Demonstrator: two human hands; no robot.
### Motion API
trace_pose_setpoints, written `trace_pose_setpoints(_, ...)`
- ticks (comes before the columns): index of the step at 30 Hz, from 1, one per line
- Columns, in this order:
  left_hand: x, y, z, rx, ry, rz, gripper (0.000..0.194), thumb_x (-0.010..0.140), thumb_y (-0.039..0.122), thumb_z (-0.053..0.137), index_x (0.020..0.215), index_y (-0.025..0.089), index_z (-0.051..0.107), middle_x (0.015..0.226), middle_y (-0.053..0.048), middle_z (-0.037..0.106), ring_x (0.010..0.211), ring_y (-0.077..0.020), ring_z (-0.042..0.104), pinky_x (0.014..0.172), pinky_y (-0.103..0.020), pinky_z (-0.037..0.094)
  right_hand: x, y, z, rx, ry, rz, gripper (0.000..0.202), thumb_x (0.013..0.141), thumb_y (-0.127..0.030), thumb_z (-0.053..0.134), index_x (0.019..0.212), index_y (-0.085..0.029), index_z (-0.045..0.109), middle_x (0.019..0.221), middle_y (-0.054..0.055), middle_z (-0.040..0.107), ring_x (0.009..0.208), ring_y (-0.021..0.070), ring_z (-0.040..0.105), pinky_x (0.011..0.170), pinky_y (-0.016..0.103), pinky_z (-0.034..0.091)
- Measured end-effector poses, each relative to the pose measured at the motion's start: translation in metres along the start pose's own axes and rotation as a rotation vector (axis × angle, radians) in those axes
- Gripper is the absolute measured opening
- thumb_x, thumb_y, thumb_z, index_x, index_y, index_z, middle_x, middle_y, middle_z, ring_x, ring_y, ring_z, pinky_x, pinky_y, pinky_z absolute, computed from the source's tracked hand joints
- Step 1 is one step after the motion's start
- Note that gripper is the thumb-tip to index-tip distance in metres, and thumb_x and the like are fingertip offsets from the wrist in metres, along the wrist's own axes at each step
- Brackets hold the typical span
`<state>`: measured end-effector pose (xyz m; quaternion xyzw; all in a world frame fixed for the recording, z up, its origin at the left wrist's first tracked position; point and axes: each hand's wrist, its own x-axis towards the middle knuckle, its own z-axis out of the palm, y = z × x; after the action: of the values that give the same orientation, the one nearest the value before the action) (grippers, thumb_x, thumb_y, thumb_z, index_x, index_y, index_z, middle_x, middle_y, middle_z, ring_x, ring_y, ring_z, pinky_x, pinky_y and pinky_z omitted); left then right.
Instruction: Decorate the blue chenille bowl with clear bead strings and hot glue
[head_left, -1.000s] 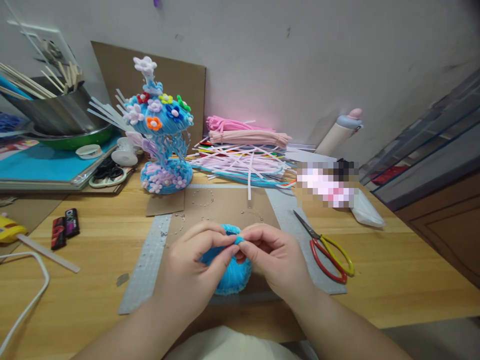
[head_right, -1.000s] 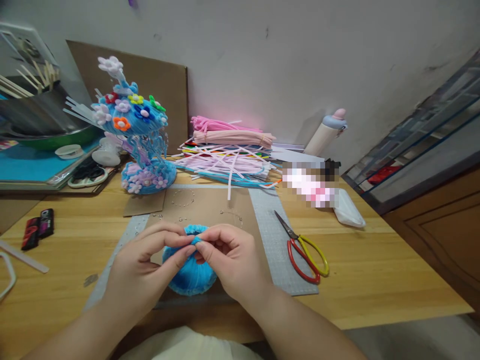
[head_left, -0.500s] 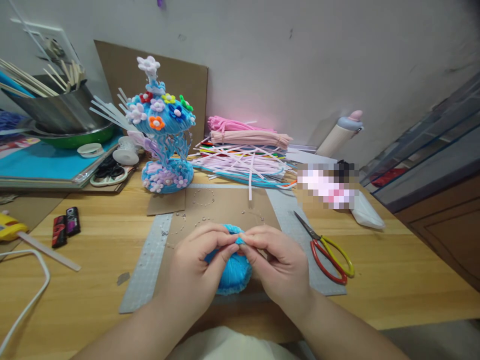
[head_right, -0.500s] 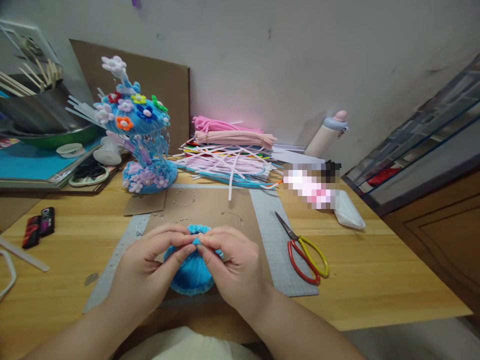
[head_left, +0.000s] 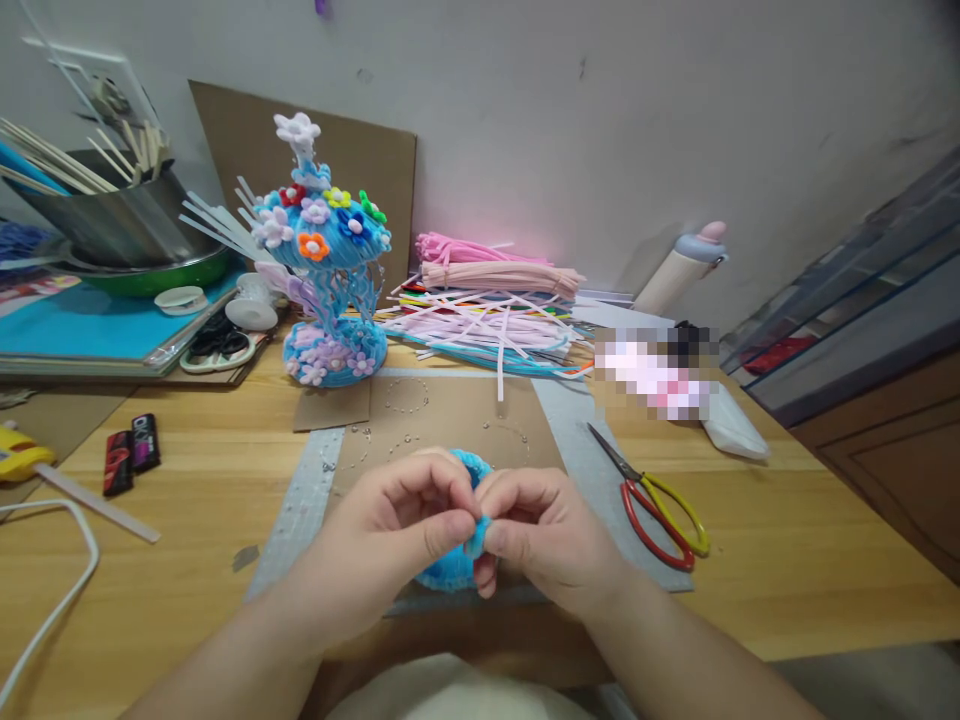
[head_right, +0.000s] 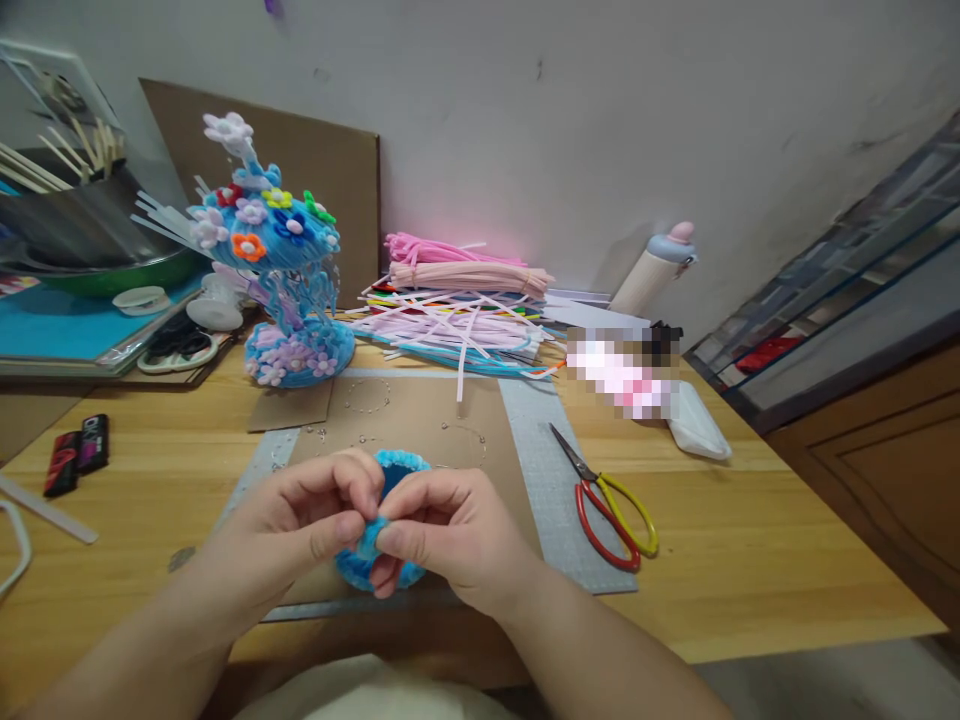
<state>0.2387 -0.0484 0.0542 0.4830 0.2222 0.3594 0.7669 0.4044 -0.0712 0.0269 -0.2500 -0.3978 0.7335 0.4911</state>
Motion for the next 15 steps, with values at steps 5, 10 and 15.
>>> trace_pose_setpoints(5, -0.0033, 0.0019, -0.006, -0.051, -0.106, -0.158, 0.012, 0.078, 0.023, 0.069, 0.076, 0.016, 0.059, 0.074, -0.001, 0.06, 0.066, -0.0173, 0.067, 0.066, -0.031, 0.052, -0.0032, -0.0003, -0.0012, 0.105, -0.069, 0.174, 0.011, 0.069, -0.016, 0.078, 0.071, -0.013, 0.067, 0.066, 0.001, 0.07, 0.052, 0.0122, 0.068, 0.047, 0.02, 0.058)
trace_pose_setpoints(10, -0.0031, 0.0025, -0.0031, -0.13, -0.157, -0.162, 0.008, 0.081, 0.019, 0.065, 0.08, 0.017, 0.057, 0.075, -0.001, 0.062, 0.07, -0.0185, 0.068, 0.071, -0.035, 0.052, -0.0021, 0.0038, -0.0033, 0.18, -0.079, 0.236, 0.018, 0.065, -0.021, 0.081, 0.069, -0.012, 0.066, 0.057, 0.001, 0.069, 0.048, 0.0132, 0.067, 0.042, 0.019, 0.056)
trace_pose_setpoints(15, -0.0034, 0.0031, -0.0006, -0.109, -0.133, -0.143, 0.005, 0.082, 0.019, 0.064, 0.083, 0.016, 0.06, 0.077, -0.001, 0.065, 0.073, -0.0145, 0.068, 0.07, -0.025, 0.051, -0.0005, 0.0048, -0.0079, 0.283, -0.117, 0.294, 0.013, 0.069, -0.018, 0.078, 0.073, -0.012, 0.068, 0.06, 0.003, 0.071, 0.047, 0.0119, 0.067, 0.04, 0.017, 0.055)
